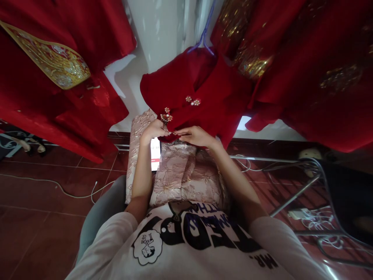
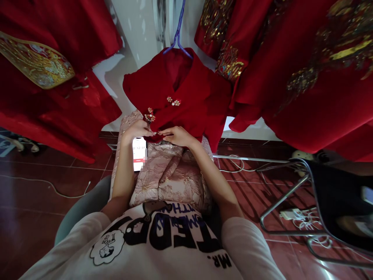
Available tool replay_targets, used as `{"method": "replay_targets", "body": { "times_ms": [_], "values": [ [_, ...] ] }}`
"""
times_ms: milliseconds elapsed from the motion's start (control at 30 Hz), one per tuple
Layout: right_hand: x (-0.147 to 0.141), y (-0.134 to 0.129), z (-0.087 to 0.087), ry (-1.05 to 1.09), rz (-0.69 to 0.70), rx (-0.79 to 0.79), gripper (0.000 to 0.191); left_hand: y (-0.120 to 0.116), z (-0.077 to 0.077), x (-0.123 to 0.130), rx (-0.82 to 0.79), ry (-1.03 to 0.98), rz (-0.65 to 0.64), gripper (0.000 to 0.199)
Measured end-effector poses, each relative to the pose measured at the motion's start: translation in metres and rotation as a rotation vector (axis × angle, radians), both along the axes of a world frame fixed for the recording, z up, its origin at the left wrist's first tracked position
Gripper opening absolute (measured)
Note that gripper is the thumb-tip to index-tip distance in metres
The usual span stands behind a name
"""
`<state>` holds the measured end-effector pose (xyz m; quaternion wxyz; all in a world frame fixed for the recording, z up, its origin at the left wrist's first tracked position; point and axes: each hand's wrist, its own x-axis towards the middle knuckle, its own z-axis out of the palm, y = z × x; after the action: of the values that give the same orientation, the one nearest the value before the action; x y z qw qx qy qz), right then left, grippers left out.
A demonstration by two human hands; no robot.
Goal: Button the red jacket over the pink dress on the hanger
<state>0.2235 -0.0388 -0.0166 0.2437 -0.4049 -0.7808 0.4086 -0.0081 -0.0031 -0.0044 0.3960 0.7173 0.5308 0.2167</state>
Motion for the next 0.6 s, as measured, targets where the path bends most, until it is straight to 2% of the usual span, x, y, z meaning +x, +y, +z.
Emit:
{"method": "replay_targets", "body": {
  "times_ms": [400, 600],
  "values": [
    [0.0003, -0.0008, -0.0014, 0.021, 0.006, -0.066, 0.035, 0.0006, -0.0004, 0.0, -0.027, -0.012, 0.026, 0.006],
    [-0.0051, -0.0015, -0.0044, -0.022, -0.021, -0.042, 0.035, -0.0062, 0.0069, 0.008, -0.022, -0.03, 0.071, 0.012]
  ]
}}
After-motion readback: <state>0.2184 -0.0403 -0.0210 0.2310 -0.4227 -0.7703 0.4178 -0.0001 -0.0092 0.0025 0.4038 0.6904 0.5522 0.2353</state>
